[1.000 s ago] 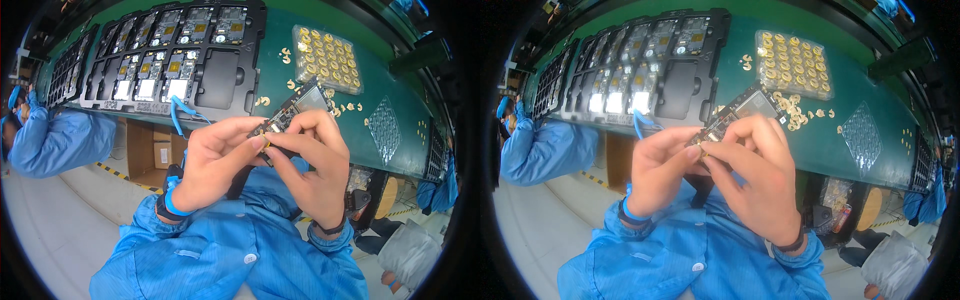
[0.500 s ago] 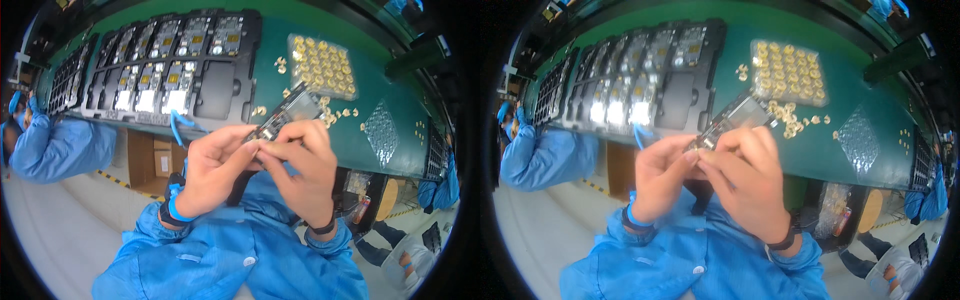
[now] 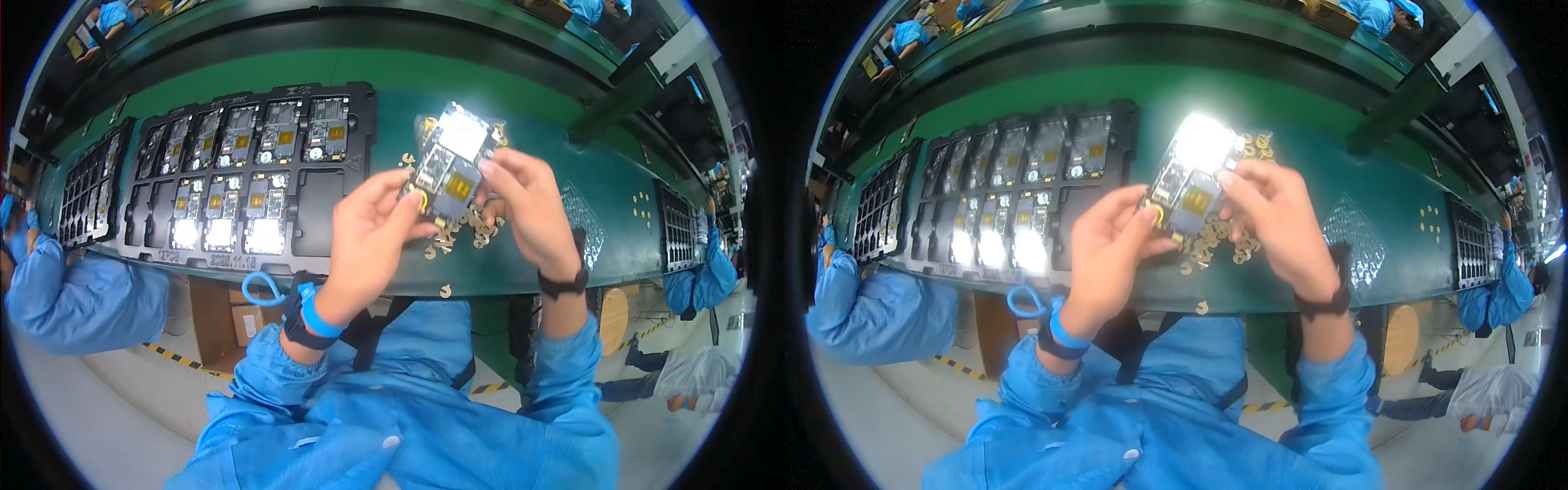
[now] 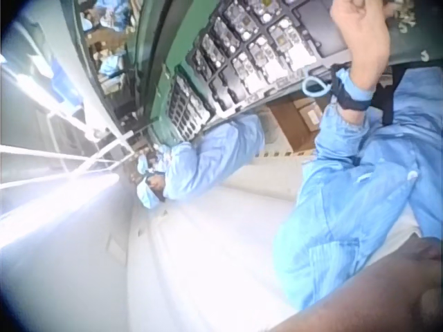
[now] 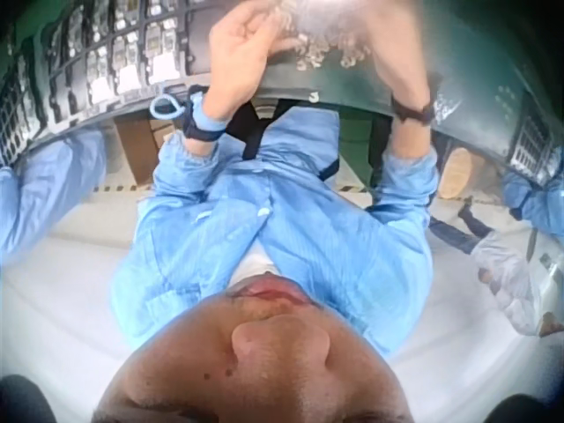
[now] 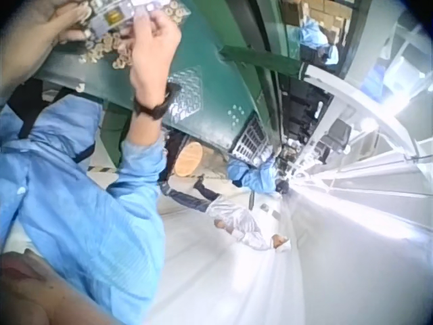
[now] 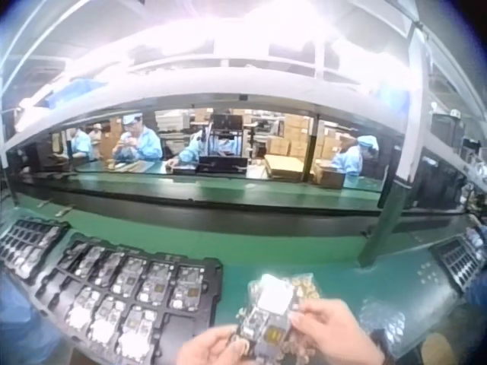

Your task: Assembling electronic components onto circuit boards on a production line.

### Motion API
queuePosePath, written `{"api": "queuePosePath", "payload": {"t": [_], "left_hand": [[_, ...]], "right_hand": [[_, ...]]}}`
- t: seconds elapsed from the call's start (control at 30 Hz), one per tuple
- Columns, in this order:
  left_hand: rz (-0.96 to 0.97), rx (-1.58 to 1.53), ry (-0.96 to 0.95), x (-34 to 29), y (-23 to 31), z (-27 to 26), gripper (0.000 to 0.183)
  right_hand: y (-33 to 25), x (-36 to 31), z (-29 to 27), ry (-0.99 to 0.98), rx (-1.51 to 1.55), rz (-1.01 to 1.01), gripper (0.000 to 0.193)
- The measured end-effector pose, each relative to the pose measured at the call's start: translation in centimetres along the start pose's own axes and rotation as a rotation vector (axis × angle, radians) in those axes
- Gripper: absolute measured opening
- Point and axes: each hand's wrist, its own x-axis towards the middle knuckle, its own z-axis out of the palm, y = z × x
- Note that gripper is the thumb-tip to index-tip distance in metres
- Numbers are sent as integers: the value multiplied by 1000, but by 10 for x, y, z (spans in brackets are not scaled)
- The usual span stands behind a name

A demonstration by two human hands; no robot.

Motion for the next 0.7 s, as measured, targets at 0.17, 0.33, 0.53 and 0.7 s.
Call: {"api": "queuePosePath", "payload": {"t": [0.17, 0.33, 0.53, 0.7], "left_hand": [[104, -3, 32, 49, 1, 1, 41], [104, 162, -29, 37, 16, -5, 36], [76, 455, -6, 5, 35, -38, 23], [-1, 431, 19, -26, 42, -43, 23]], "right_hand": [[-22, 87, -37, -88, -60, -11, 18], [4, 214, -177, 221, 33, 155, 10], [50, 231, -209, 521, -806, 279, 29], [21, 136, -126, 257, -1033, -416, 20]]}}
